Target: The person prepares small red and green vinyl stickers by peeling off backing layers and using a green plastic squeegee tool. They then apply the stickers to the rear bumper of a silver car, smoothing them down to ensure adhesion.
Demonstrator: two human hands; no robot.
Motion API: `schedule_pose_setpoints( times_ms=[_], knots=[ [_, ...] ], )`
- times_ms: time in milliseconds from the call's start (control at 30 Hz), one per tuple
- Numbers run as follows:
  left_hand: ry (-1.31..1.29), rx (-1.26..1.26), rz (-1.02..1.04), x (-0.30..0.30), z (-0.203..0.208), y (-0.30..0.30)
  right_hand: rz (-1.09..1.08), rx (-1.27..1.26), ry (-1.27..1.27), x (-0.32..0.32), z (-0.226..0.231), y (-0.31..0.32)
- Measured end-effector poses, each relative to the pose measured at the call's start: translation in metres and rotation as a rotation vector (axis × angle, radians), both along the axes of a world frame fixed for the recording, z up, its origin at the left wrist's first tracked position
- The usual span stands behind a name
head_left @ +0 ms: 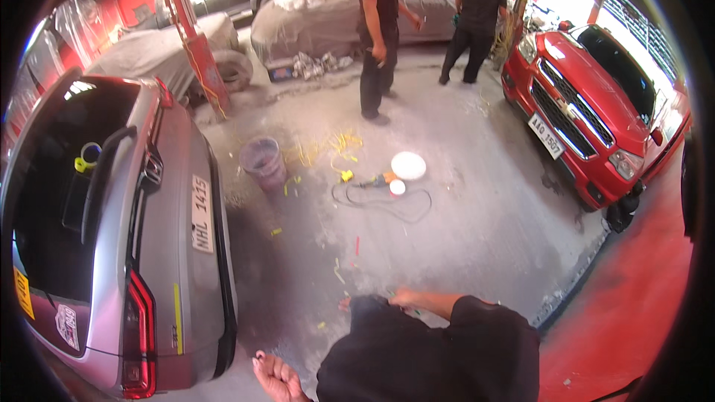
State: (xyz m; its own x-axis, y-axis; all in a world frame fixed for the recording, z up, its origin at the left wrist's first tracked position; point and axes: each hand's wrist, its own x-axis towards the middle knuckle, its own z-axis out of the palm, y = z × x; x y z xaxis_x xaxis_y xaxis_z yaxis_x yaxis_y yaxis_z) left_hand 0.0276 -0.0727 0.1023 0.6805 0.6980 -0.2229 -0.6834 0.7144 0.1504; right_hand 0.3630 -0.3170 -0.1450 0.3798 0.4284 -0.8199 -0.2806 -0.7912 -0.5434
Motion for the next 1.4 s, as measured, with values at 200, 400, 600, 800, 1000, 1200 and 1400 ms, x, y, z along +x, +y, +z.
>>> schedule_pose_setpoints(
  times_ms=[200,400,600,800,1000,1200,1400],
  knots=[
    [0.602,0.259,0.113,0.001,0.006,-0.018,-0.194,-0.035,0.15,-0.015,-0.013,0.0],
    [0.664,0.185,0.165,0.015,0.016,-0.022,0.343,0.106,-0.374,0.007,-0.006,0.009],
    [0.471,0.053,0.076,0.024,0.039,-0.021,0.074,0.297,-0.272,-0.012,-0.048,-0.006],
    [0.506,0.01,0.106,0.021,0.041,-0.022,0.281,0.146,-0.27,-0.004,-0.101,-0.02],
    [0.522,0.083,0.095,0.009,0.031,-0.023,0.002,-0.013,0.263,-0.013,-0.016,-0.005],
    [0.664,0.152,0.111,0.001,0.015,-0.025,0.169,-0.138,0.372,-0.002,-0.001,-0.006],
    [0.303,0.256,-0.038,-0.014,-0.02,-0.007,0.151,0.02,0.269,-0.01,-0.006,-0.02]
  ],
)
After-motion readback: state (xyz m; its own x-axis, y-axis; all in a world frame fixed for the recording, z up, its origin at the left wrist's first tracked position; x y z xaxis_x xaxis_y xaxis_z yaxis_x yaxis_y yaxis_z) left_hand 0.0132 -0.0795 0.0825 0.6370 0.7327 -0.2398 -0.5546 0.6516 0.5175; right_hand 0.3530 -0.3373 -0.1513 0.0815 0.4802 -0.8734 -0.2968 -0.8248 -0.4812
